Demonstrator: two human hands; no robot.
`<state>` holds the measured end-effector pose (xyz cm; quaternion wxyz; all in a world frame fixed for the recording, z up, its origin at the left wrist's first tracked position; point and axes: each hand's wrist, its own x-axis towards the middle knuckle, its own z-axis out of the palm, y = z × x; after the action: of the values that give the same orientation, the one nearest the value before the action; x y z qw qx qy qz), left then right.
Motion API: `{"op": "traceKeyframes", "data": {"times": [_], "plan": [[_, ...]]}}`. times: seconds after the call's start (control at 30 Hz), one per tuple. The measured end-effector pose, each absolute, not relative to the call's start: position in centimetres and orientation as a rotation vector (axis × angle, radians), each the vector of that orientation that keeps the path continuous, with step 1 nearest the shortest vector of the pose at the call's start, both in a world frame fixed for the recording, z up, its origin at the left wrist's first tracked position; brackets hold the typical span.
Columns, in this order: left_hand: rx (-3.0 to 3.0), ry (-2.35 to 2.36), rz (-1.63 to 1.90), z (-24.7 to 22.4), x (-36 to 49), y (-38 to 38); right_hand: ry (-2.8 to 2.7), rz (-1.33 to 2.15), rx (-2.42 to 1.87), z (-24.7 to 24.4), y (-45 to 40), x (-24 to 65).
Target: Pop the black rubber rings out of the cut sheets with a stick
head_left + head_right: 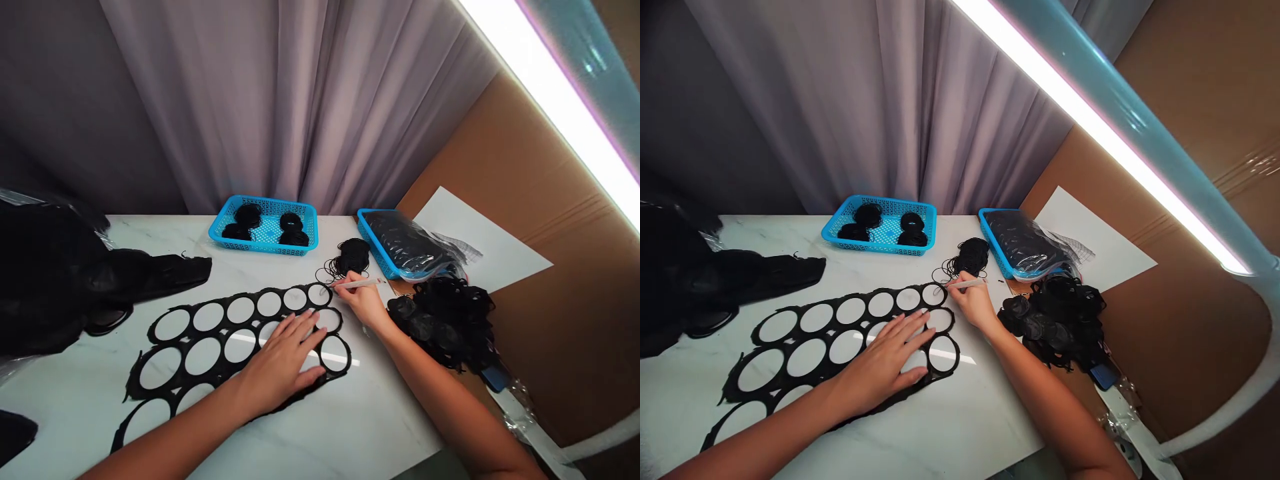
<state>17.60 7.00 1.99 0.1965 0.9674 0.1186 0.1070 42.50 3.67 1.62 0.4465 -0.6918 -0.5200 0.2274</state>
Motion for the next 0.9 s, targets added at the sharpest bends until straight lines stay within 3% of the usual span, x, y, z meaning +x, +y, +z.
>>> {"op": "traceKeyframes", "data": {"times": [0.2,0.5,0.77,0.9], "plan": [[2.794,0.378,0.249,0.7,18.5,8.2,-1.317,0.859,-1.62,1.1,3.6,40.0],[2.82,0.359,0.262,0.2,18.3,8.0,-1.447,0.801,-1.592,0.9,3.5,40.3],[2.836,0.35,0.282,-0.1,18.3,8.0,-2.209,0.067,-1.764,1.0,3.8,40.4],[2.805,0.352,0.353,-0.4,18.2,7.9,-1.899,-0.346,-2.137,3.8,6.9,44.4]]}}
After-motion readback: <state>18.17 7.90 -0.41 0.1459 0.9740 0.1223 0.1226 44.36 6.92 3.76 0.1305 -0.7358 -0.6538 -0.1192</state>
